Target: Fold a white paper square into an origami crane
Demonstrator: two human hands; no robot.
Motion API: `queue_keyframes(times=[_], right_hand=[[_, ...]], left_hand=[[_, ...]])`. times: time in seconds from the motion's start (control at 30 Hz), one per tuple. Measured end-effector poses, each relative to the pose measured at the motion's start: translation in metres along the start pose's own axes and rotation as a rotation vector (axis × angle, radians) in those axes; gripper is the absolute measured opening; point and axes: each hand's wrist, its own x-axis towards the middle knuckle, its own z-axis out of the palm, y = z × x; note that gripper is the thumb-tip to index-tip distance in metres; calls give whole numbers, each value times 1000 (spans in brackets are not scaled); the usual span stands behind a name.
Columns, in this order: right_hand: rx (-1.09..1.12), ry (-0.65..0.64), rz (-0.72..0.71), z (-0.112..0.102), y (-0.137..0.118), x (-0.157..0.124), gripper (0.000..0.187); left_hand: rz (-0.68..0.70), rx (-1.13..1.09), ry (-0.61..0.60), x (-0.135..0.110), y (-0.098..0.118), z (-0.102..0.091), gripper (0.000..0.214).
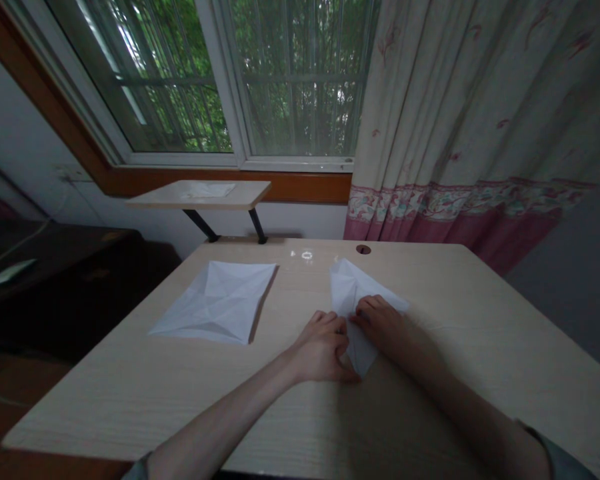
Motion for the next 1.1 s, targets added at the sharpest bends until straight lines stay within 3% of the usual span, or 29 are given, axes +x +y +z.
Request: queue_keyframes(times=[0.47,0.87,1.1], right_hand=[[-5,-17,2,0,0,0,16],[2,3,-33,5,3,-2,16],[156,52,-8,8,8,-1,20]], left_hand=[[91,22,13,-1,-6,-2,54],[88,47,71,-2,-19,-6,26],[67,73,98,-1,-22,-4,23]])
